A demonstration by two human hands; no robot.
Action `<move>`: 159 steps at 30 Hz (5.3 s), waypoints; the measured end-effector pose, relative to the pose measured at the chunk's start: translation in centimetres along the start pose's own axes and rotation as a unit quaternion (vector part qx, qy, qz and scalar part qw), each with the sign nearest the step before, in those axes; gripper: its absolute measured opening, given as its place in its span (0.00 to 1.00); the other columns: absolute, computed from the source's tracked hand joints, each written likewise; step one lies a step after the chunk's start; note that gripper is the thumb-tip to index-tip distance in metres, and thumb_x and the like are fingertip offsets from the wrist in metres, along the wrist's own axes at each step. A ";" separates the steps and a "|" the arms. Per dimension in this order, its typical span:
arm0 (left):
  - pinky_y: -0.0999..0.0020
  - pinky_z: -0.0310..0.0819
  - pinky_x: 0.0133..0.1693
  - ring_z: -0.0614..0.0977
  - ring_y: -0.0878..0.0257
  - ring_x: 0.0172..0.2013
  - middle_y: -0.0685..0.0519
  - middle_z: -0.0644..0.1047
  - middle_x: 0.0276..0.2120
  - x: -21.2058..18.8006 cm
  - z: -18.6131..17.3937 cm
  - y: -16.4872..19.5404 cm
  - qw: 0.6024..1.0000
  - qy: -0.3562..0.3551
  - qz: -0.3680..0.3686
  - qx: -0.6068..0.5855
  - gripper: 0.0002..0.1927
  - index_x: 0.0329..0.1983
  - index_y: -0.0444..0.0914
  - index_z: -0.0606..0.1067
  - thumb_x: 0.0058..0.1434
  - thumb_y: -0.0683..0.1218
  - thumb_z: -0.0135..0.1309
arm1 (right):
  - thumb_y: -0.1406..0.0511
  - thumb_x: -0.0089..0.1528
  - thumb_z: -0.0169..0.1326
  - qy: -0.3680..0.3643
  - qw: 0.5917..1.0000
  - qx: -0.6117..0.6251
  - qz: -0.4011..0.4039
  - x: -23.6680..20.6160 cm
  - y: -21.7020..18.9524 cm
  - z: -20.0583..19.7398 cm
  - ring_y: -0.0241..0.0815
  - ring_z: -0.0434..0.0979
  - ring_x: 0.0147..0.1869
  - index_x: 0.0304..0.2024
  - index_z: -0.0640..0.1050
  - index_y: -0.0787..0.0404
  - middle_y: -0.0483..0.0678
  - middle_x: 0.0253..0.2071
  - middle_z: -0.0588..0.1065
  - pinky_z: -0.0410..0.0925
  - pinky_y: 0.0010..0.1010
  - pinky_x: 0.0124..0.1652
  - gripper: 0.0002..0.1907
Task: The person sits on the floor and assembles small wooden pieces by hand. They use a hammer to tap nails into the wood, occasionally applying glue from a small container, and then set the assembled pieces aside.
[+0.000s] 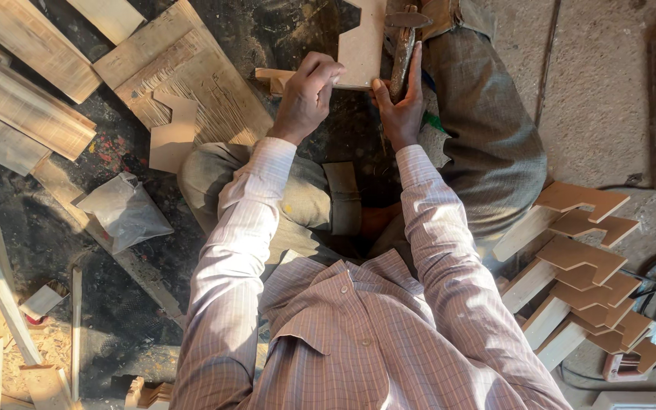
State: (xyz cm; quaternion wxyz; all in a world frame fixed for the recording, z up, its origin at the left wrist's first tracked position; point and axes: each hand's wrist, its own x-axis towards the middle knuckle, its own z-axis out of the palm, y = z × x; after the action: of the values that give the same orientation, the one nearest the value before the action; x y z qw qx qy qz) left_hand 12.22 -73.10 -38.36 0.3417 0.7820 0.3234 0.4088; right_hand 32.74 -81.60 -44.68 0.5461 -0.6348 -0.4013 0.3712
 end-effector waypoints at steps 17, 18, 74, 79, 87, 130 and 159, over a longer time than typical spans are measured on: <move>0.58 0.78 0.48 0.82 0.51 0.47 0.48 0.80 0.41 8.9 2.6 1.2 0.998 -0.054 -0.020 0.000 0.06 0.41 0.34 0.72 0.65 0.32 0.55 | 0.62 0.73 0.63 0.012 1.000 -0.020 -0.001 5.8 -6.9 -3.8 0.37 0.86 0.45 0.81 0.44 0.47 0.49 0.45 0.83 0.83 0.32 0.46 0.47; 0.58 0.78 0.48 0.82 0.51 0.47 0.48 0.81 0.41 9.1 2.6 1.3 0.998 -0.054 -0.015 0.001 0.06 0.40 0.34 0.73 0.65 0.32 0.55 | 0.62 0.73 0.63 0.012 1.000 -0.025 -0.005 5.8 -7.0 -3.9 0.37 0.87 0.45 0.81 0.44 0.47 0.49 0.45 0.83 0.83 0.32 0.46 0.47; 0.57 0.78 0.51 0.83 0.51 0.48 0.48 0.82 0.40 15.0 -0.6 6.2 0.997 -0.035 -0.018 0.059 0.21 0.56 0.35 0.62 0.64 0.33 0.57 | 0.56 0.80 0.46 -0.073 0.900 -0.359 -0.237 4.1 -27.5 -6.8 0.60 0.84 0.54 0.81 0.51 0.55 0.62 0.58 0.77 0.78 0.42 0.46 0.32; 0.60 0.80 0.51 0.85 0.52 0.49 0.46 0.82 0.43 15.1 -0.8 6.3 0.997 -0.038 -0.041 0.047 0.19 0.55 0.35 0.63 0.66 0.33 0.56 | 0.57 0.76 0.49 -0.141 0.883 -0.431 -0.122 3.9 -28.2 -6.5 0.56 0.83 0.37 0.79 0.57 0.54 0.58 0.41 0.80 0.75 0.46 0.34 0.31; 0.57 0.79 0.52 0.83 0.50 0.48 0.47 0.81 0.41 14.8 -0.6 6.0 0.998 -0.024 0.001 0.053 0.21 0.57 0.34 0.61 0.67 0.34 0.58 | 0.58 0.80 0.48 -0.097 0.892 -0.389 -0.209 3.7 -28.5 -6.8 0.56 0.83 0.41 0.81 0.52 0.51 0.61 0.44 0.79 0.75 0.43 0.38 0.31; 0.63 0.82 0.40 0.87 0.54 0.40 0.49 0.82 0.35 14.4 0.5 4.5 0.996 0.016 -0.087 -0.027 0.20 0.51 0.36 0.62 0.63 0.34 0.60 | 0.60 0.75 0.52 -0.139 0.863 -0.467 -0.132 3.7 -27.9 -5.8 0.51 0.82 0.34 0.78 0.58 0.57 0.57 0.40 0.81 0.73 0.41 0.33 0.32; 0.57 0.77 0.55 0.78 0.48 0.55 0.44 0.72 0.56 16.9 -0.6 4.8 0.986 -0.083 -0.095 0.104 0.55 0.76 0.35 0.54 0.50 0.40 0.74 | 0.61 0.77 0.49 -0.076 0.922 -0.335 -0.181 5.3 -25.6 -7.4 0.59 0.85 0.52 0.80 0.52 0.57 0.61 0.69 0.71 0.79 0.41 0.44 0.33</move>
State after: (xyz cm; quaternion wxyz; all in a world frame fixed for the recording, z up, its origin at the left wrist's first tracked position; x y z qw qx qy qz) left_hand 20.53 -62.38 -27.18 0.3213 0.8101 0.4080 0.2721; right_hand 38.99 -77.56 -18.49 0.3276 -0.6671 -0.6504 0.1571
